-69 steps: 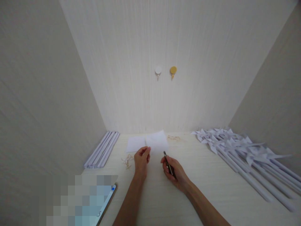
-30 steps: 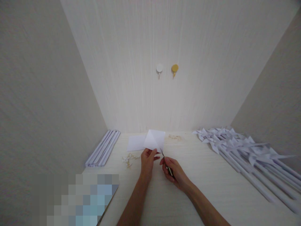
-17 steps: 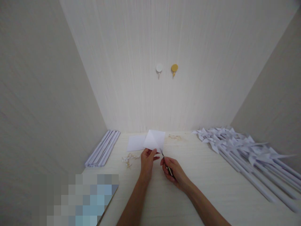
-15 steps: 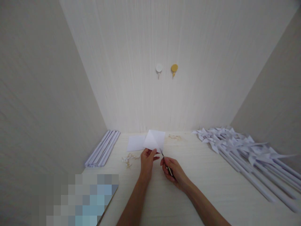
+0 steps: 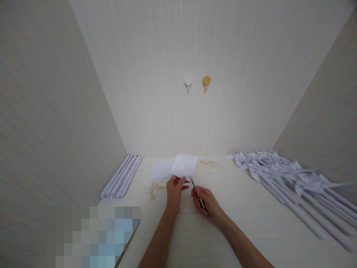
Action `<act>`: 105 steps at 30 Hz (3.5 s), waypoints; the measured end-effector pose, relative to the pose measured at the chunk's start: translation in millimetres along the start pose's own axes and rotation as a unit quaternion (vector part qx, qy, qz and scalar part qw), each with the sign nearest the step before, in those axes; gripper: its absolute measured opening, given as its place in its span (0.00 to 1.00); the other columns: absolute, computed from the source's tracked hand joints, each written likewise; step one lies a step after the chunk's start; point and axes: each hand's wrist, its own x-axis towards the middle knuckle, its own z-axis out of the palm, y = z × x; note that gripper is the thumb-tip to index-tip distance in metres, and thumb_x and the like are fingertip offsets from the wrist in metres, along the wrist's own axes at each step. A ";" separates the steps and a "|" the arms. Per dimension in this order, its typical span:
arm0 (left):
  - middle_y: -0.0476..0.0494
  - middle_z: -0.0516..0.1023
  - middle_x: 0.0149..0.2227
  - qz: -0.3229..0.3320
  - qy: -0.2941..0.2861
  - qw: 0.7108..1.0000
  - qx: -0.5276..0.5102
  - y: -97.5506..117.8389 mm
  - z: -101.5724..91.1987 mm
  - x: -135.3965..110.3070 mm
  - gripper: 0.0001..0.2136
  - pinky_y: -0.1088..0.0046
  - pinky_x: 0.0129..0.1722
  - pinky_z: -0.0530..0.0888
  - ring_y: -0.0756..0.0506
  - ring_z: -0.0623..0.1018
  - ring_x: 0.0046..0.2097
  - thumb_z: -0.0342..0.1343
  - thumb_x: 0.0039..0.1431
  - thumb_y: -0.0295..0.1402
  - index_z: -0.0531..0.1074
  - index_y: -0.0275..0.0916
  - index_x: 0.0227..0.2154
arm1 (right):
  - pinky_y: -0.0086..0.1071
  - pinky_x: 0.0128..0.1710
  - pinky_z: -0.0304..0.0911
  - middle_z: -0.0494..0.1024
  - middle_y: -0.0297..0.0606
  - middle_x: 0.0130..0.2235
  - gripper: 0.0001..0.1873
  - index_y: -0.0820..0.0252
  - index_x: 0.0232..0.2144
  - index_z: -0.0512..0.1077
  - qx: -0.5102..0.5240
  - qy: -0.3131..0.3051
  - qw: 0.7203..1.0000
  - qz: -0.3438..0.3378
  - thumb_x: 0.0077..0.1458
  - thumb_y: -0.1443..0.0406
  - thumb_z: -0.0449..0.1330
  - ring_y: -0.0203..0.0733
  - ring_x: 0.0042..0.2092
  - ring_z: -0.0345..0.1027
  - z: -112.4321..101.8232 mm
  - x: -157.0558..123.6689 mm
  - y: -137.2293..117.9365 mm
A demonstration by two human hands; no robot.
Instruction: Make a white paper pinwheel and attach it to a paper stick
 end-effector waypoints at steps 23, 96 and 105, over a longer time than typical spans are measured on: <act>0.50 0.69 0.18 -0.009 0.016 1.000 -0.015 -1.0 -1.3 1.2 0.09 0.78 0.20 0.69 0.52 0.71 0.22 0.57 0.38 0.35 0.65 0.33 0.17 | 0.20 0.07 0.30 0.56 0.22 0.10 0.16 0.63 0.19 0.62 -0.007 -0.006 1.000 0.012 0.45 0.55 0.53 0.21 0.08 0.39 -0.7 0.4 1.3; 0.49 0.71 0.17 -0.047 -0.064 0.997 0.013 -4.0 3.7 -2.6 0.10 0.77 0.19 0.69 0.53 0.70 0.19 0.60 0.33 0.34 0.70 0.31 0.19 | 0.20 0.06 0.31 0.58 0.23 0.11 0.17 0.63 0.18 0.61 0.058 0.041 0.997 -0.016 0.42 0.54 0.56 0.21 0.08 0.41 -2.2 4.0 3.0; 0.49 0.69 0.14 -0.050 -0.024 0.998 0.017 -1.8 1.2 -3.5 0.12 0.80 0.18 0.64 0.54 0.67 0.18 0.61 0.31 0.36 0.67 0.32 0.12 | 0.21 0.07 0.34 0.51 0.19 0.12 0.15 0.60 0.21 0.59 -0.054 0.073 0.994 -0.056 0.42 0.55 0.56 0.22 0.10 0.39 4.9 2.9 5.8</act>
